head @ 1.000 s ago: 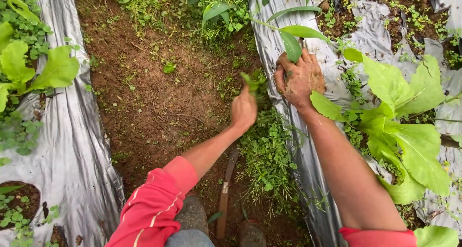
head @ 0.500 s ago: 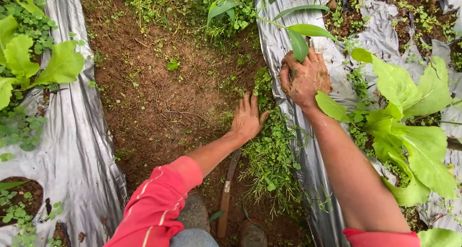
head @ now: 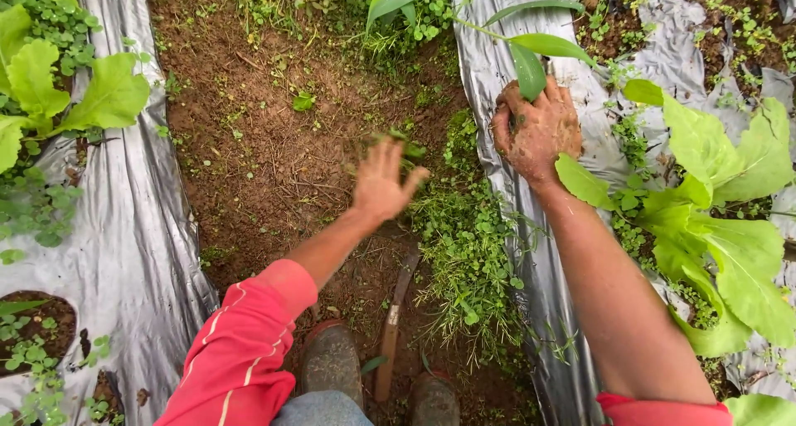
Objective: The person weeds a garden bed by pulling small plants by hand and using a sickle to cut and clear larger weeds. They gather the removed vegetation into piles and continue clearing the soil between rows of crops.
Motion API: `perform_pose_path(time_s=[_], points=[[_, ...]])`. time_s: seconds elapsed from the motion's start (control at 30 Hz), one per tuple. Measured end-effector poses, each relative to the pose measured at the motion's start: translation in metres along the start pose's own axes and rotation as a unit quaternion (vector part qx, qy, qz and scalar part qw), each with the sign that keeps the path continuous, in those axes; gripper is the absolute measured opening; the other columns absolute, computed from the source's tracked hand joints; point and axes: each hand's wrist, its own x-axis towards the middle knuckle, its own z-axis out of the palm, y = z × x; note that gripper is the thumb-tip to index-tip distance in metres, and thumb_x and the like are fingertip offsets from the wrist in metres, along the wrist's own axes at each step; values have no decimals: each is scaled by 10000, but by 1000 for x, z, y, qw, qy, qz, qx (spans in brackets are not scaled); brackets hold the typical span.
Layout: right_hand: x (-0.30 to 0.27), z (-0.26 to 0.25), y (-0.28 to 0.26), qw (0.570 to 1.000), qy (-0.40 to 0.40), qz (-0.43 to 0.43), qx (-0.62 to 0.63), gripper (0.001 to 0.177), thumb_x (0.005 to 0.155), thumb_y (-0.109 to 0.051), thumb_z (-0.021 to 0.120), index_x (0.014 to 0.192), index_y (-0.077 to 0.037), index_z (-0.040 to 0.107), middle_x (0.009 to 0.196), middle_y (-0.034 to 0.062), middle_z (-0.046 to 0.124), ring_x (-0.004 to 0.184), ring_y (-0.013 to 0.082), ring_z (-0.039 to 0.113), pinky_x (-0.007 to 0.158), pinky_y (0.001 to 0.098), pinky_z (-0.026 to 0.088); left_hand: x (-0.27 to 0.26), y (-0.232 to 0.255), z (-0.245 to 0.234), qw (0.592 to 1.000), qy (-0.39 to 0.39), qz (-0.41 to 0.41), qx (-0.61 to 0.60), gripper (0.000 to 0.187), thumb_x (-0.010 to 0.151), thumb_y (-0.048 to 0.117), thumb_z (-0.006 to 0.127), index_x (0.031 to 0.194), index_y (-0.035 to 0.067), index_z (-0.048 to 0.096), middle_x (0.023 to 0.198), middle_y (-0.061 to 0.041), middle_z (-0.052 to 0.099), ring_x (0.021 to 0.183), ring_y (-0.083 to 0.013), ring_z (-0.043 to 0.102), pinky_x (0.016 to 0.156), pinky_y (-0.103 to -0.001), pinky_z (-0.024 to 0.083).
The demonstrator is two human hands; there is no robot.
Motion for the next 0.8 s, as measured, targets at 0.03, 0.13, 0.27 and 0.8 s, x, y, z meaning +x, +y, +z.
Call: perform_pose_path(time_s=[0.03, 0.13, 0.27, 0.8], points=[[1, -3, 0, 1000, -1, 0, -1, 67, 898, -170, 635, 905, -182, 701, 904, 52, 668, 946, 254, 631, 816, 360, 497, -8, 26, -11, 997, -74, 26, 17, 819, 993, 738, 210, 1474, 91, 356, 1516, -214, 314, 1367, -389, 446, 1016, -583, 471], [4, -6, -1, 1000, -1, 3, -14, 63, 881, -168, 642, 901, -177, 701, 893, 56, 665, 951, 250, 624, 825, 356, 491, -25, 41, 24, 983, -144, 85, 75, 1012, 930, 838, 163, 1587, 73, 254, 1583, -241, 287, 1366, -379, 412, 1063, -555, 395], [5, -10, -2, 1000, 0, -7, -21, 47, 872, -169, 658, 889, -185, 698, 890, 50, 664, 952, 241, 628, 833, 344, 491, -1, -5, 89, 948, -171, 176, 202, 528, 1083, 487, 352, 1431, 92, 394, 1330, -197, 495, 919, -201, 594, 652, -302, 509], [2, 0, 5, 1000, 17, -14, -3, 24, 899, -178, 651, 896, -173, 675, 872, 52, 632, 945, 260, 630, 812, 353, 482, -1, -6, 11, 992, -27, 87, 84, 636, 1054, 613, 216, 1308, 115, 520, 1345, -173, 537, 1166, -302, 634, 763, -401, 602]])
